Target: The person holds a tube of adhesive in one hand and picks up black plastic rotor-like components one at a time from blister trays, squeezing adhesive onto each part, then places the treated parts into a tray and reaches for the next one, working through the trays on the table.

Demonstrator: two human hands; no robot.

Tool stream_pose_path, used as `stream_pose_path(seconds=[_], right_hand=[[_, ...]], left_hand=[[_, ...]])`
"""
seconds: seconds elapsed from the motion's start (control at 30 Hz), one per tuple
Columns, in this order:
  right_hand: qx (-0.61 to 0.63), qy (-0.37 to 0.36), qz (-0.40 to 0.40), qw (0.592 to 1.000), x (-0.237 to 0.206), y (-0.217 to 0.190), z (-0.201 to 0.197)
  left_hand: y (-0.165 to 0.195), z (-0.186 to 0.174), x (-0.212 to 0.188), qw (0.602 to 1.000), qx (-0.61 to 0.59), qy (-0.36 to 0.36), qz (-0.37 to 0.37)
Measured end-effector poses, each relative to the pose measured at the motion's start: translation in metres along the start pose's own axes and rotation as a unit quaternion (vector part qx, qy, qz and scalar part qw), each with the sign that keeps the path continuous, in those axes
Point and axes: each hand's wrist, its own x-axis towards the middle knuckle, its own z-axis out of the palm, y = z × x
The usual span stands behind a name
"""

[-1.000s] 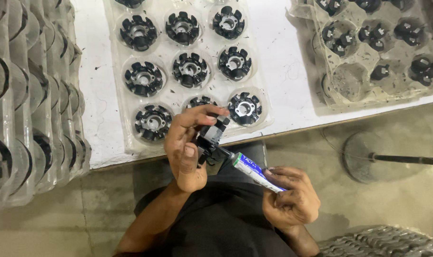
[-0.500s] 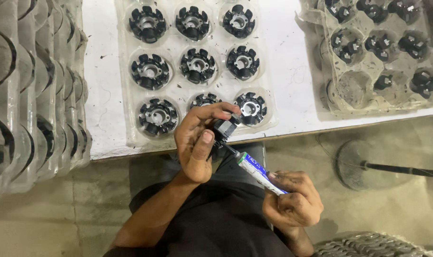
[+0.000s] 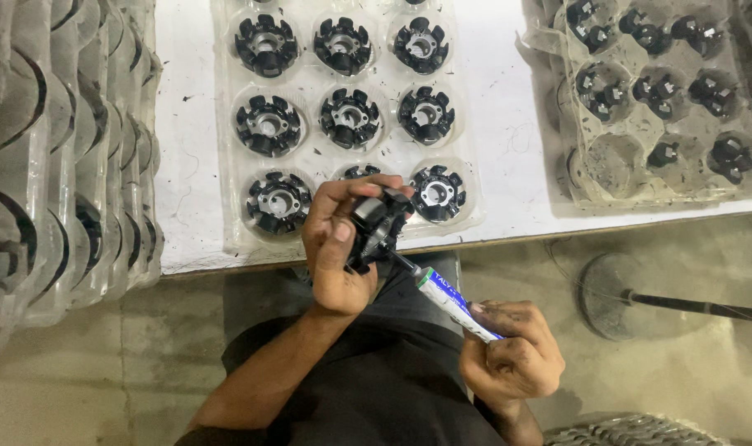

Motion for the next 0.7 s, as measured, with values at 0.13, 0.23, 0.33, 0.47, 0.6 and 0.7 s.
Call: stream_pose_path(seconds=[0.13,0.23,0.33,0.47,0.6,0.7], right_hand=[[0.001,0.001,0.011,1.000,0.000,0.000,0.001],[-0.014,0.021,0.023,0.999,-0.003,0.000,0.005],[-0.010,0.058,0.028,0.998,-0.006,0.003,0.009],[0.011,0.074,-0.001,0.997,-0.007,0.008,0.011],[0.028,0.052,-0.006,0.998,-0.006,0.009,0.011],[0.015,0.056,0.000,0.998,-0.006,0.010,0.011]], left_hand=[[-0.006,0.006,-0.003,0.982,-0.151,0.098,-0.053],[-0.006,0.010,-0.006,0.965,-0.201,0.142,-0.088],[-0.004,0.015,-0.010,0.950,-0.227,0.175,-0.128],[-0.004,0.019,-0.012,0.930,-0.244,0.211,-0.179],[-0.005,0.020,-0.010,0.915,-0.258,0.230,-0.208],[-0.007,0.019,-0.009,0.911,-0.262,0.234,-0.214]])
